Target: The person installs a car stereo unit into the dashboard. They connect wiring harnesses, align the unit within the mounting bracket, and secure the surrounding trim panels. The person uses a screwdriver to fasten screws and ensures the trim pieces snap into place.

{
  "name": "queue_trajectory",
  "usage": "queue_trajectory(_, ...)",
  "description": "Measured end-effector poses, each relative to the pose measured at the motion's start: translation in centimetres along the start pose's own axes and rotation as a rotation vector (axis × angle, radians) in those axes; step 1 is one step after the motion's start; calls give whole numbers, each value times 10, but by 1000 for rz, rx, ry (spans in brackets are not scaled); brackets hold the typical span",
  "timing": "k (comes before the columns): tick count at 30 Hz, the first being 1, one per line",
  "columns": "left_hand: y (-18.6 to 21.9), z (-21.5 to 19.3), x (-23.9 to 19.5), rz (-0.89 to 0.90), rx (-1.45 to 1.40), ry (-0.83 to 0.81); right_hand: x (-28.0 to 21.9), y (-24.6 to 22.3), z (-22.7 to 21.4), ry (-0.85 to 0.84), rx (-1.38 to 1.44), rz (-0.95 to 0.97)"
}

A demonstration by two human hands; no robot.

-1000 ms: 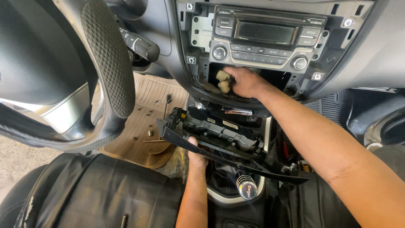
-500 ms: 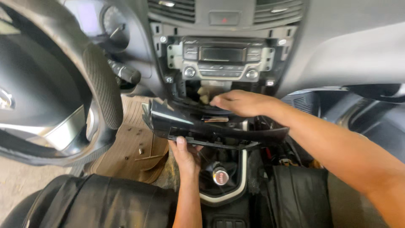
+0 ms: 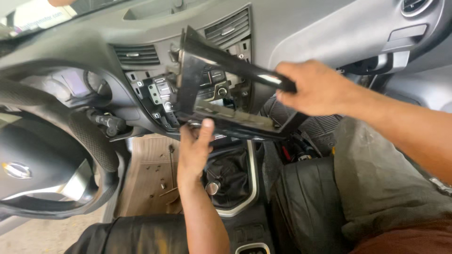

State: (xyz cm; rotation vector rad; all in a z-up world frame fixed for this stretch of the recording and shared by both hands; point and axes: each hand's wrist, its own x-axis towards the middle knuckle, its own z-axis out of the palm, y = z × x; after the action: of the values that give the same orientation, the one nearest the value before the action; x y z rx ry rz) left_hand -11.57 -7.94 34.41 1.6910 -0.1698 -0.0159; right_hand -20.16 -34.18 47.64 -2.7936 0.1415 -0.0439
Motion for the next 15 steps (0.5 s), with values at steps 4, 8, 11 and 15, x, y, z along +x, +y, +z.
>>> queue_trajectory(4,28,53,-7,244,264,-171,-8,65,-42,249,130,-146)
queue_trajectory(8,15,141,-22,224,235,-145,-4,144,-66,201,123,-107)
queue_trajectory(11,-20,205,-42,244,357,-58,3,189,-84,243,153,-225)
queue_trajectory(15,-93,250,-83,20,814,-358,10,217,-113,239,280,-385)
